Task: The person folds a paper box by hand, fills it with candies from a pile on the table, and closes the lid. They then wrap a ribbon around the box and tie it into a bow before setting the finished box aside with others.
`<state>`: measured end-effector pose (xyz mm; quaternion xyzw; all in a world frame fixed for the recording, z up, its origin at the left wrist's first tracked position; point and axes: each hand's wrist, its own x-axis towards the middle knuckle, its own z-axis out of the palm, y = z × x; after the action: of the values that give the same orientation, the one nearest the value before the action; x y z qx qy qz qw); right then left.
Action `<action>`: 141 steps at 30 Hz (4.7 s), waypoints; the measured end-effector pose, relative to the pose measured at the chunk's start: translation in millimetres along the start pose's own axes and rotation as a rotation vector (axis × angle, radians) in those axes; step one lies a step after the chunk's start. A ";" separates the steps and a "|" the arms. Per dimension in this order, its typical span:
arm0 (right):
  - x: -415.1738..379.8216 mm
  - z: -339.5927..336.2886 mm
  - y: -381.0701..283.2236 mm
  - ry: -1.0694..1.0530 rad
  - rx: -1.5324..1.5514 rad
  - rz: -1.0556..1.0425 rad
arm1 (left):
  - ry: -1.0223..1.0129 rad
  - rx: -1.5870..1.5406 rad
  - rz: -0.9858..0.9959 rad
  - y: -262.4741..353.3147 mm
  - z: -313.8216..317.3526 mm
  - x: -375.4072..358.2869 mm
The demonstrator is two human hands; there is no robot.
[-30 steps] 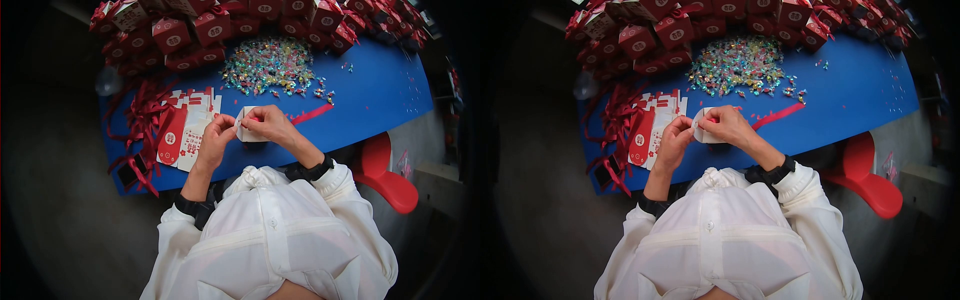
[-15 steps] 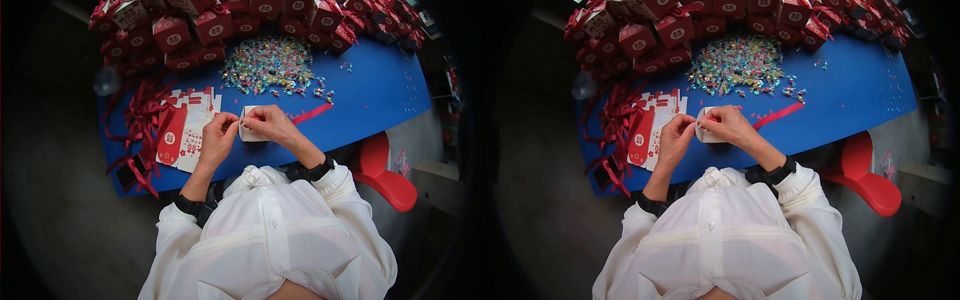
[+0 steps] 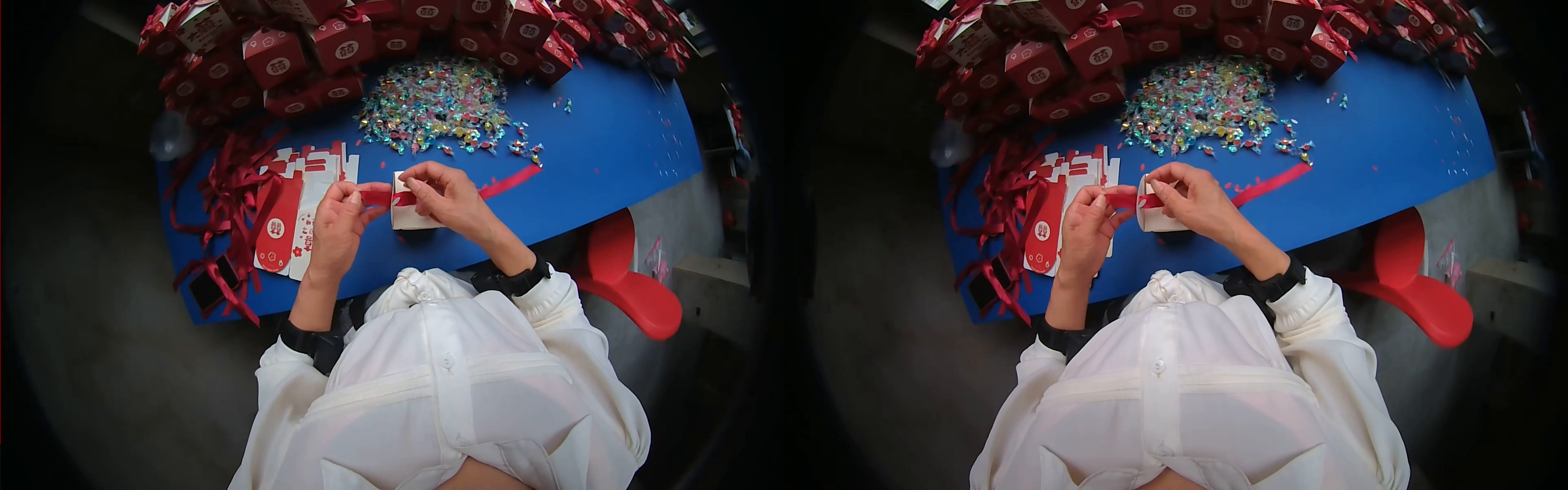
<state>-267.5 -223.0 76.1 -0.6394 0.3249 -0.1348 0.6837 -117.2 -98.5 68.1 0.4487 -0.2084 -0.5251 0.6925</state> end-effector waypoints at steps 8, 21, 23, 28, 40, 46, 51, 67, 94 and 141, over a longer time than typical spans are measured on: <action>-21.1 -37.1 25.7 0.346 -0.319 -0.143 | -0.052 -0.334 -0.137 -14.4 -20.1 8.5; -29.8 -6.1 35.7 0.276 -0.504 -0.288 | -0.152 -0.104 -0.267 -13.3 -9.7 22.3; -30.6 -1.2 29.7 0.290 -0.567 -0.263 | -0.188 -0.157 -0.270 -15.6 -15.0 24.1; -29.8 5.5 18.4 0.251 -0.663 -0.202 | -0.236 -0.234 -0.280 -16.8 -19.4 27.8; -23.9 9.5 25.4 0.288 -0.755 -0.231 | -0.273 -0.161 -0.232 1.6 -19.4 28.7; -24.0 11.8 21.7 0.284 -0.794 -0.218 | -0.330 0.033 -0.087 36.7 -18.4 21.9; -23.8 10.3 21.8 0.283 -0.776 -0.255 | -0.293 0.264 -0.152 54.3 -32.3 18.7; -16.8 2.6 22.9 0.208 -0.729 -0.299 | -0.554 0.222 -0.180 -1.5 -4.9 46.2; -12.7 -62.4 -35.4 -0.017 0.346 -0.125 | -0.344 0.979 0.487 -32.3 7.3 32.2; -5.4 -49.4 -8.1 -0.003 -0.595 -0.389 | -0.337 0.264 0.002 -27.1 7.8 35.9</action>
<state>-300.2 -259.9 86.7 -0.8607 0.2209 -0.1611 0.4294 -124.8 -135.7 42.8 0.4413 -0.3887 -0.5602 0.5834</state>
